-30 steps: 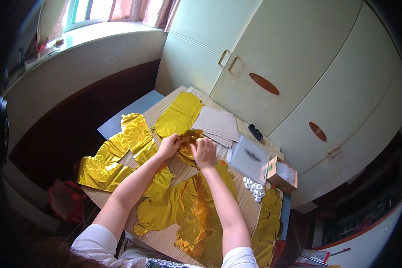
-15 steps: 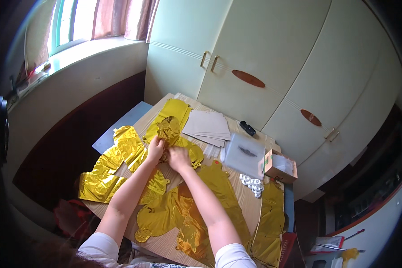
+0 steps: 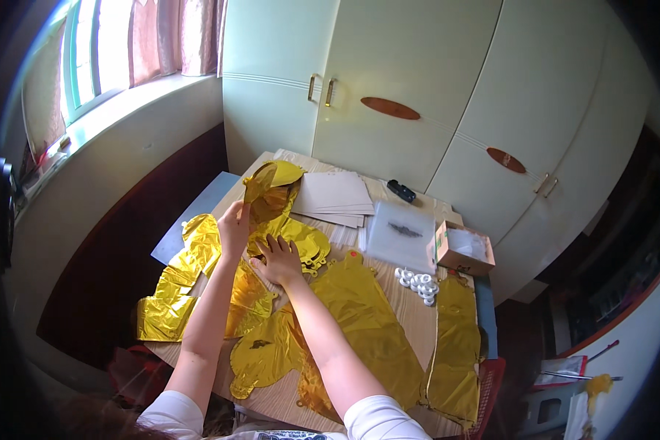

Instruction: Folding gold foil packaging materials on a wooden table.

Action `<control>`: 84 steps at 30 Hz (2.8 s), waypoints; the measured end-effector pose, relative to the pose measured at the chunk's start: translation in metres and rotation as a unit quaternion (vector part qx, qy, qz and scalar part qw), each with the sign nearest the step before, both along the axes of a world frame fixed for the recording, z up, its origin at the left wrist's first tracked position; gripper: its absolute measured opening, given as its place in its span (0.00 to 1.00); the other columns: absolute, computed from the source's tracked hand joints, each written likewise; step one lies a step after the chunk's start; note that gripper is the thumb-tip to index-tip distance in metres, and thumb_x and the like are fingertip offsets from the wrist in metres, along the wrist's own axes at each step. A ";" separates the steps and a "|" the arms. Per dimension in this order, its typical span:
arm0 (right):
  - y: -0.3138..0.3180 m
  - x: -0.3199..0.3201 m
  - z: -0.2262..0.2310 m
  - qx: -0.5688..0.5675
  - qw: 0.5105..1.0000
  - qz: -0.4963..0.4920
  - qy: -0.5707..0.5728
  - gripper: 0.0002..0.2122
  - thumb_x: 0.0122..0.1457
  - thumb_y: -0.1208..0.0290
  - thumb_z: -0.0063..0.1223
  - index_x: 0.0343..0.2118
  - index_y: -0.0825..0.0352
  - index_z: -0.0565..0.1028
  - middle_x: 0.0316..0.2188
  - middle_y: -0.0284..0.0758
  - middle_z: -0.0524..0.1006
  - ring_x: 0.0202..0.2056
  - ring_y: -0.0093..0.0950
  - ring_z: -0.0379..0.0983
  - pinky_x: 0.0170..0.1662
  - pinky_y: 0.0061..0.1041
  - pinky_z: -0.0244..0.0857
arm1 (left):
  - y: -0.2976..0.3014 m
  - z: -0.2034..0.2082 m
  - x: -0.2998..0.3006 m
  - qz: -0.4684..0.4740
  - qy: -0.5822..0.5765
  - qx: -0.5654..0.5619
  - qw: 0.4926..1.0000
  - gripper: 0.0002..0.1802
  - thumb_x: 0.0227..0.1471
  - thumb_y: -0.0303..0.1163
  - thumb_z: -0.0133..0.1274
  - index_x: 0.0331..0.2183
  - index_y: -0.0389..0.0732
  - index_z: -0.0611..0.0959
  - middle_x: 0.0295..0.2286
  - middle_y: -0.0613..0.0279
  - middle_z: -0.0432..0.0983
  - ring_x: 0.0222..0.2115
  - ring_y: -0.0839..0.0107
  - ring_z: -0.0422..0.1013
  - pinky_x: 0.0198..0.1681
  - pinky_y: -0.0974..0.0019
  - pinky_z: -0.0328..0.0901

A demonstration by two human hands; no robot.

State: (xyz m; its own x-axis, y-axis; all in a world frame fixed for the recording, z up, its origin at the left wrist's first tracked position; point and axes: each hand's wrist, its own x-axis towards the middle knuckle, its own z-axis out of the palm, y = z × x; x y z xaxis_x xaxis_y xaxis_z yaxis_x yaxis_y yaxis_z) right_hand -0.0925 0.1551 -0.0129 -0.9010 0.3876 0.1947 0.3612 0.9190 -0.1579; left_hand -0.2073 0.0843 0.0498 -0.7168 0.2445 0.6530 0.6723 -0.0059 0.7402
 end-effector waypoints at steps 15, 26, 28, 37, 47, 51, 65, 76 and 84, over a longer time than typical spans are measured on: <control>0.000 0.004 0.003 -0.006 1.000 -0.006 -0.004 0.32 0.60 0.37 0.37 0.65 0.46 0.58 0.65 0.35 0.58 0.66 0.36 0.52 0.67 0.45 0.40 | -0.009 0.007 0.002 0.042 0.073 0.081 0.993 0.09 0.60 0.29 0.51 0.40 0.37 0.82 0.35 0.44 0.79 0.28 0.55 0.77 0.32 0.61 0.70; -0.001 0.001 0.009 -0.035 0.997 -0.013 -0.067 0.34 0.60 0.35 0.34 0.67 0.45 0.53 0.69 0.33 0.51 0.69 0.34 0.45 0.69 0.46 0.35 | 0.027 0.082 -0.073 0.037 0.080 -0.065 0.994 0.09 0.56 0.34 0.51 0.33 0.39 0.81 0.28 0.44 0.78 0.32 0.46 0.76 0.33 0.52 0.69; -0.005 0.000 0.016 -0.054 0.995 -0.015 -0.084 0.35 0.61 0.35 0.33 0.68 0.44 0.51 0.70 0.32 0.49 0.69 0.33 0.42 0.70 0.45 0.32 | 0.037 0.122 -0.095 0.059 0.112 -0.043 0.991 0.11 0.56 0.36 0.51 0.33 0.39 0.82 0.29 0.44 0.79 0.32 0.46 0.76 0.35 0.53 0.70; -0.005 0.003 0.016 -0.050 0.994 -0.017 -0.094 0.34 0.61 0.34 0.30 0.68 0.42 0.50 0.70 0.31 0.47 0.70 0.32 0.40 0.70 0.44 0.30 | 0.055 0.202 -0.088 0.090 0.243 -0.062 0.964 0.08 0.58 0.33 0.51 0.34 0.41 0.82 0.26 0.47 0.79 0.28 0.50 0.77 0.33 0.55 0.70; -0.004 0.004 0.017 -0.059 0.993 -0.015 -0.098 0.35 0.61 0.34 0.30 0.69 0.43 0.49 0.70 0.31 0.46 0.70 0.32 0.39 0.70 0.44 0.29 | -0.007 0.259 -0.046 0.092 0.326 -0.052 0.939 0.06 0.56 0.34 0.53 0.34 0.43 0.80 0.29 0.54 0.79 0.30 0.52 0.76 0.34 0.55 0.70; 0.000 -0.001 0.002 -0.029 0.999 -0.007 -0.030 0.36 0.61 0.35 0.32 0.69 0.45 0.47 0.70 0.34 0.46 0.70 0.34 0.38 0.71 0.40 0.29 | -0.032 0.246 0.000 0.102 0.510 -0.184 0.834 0.04 0.52 0.33 0.52 0.27 0.46 0.76 0.20 0.62 0.76 0.27 0.61 0.75 0.27 0.56 0.71; -0.042 0.222 0.079 -0.830 0.501 0.109 0.221 0.31 0.64 0.37 0.33 0.57 0.57 0.66 0.54 0.35 0.72 0.53 0.30 0.70 0.55 0.36 0.67 | -0.140 0.106 0.217 -0.146 0.628 -0.281 0.711 0.15 0.36 0.33 0.58 0.30 0.37 0.78 0.18 0.71 0.70 0.22 0.74 0.68 0.19 0.72 0.64; -0.062 0.366 0.068 -0.813 0.536 -0.014 0.227 0.38 0.64 0.39 0.38 0.67 0.66 0.50 0.59 0.42 0.66 0.58 0.33 0.65 0.60 0.36 0.62 | -0.146 0.045 0.300 -0.290 0.606 -0.225 0.705 0.09 0.38 0.33 0.55 0.25 0.42 0.75 0.17 0.75 0.68 0.21 0.79 0.65 0.18 0.76 0.60; -0.083 0.383 0.057 -0.638 0.728 -0.075 0.239 0.27 0.59 0.86 0.40 0.63 0.70 0.58 0.53 0.39 0.70 0.46 0.20 0.70 0.50 0.19 0.65 | -0.151 0.030 0.315 -0.342 0.605 -0.219 0.685 0.12 0.41 0.37 0.54 0.30 0.43 0.77 0.21 0.75 0.69 0.24 0.79 0.65 0.20 0.76 0.60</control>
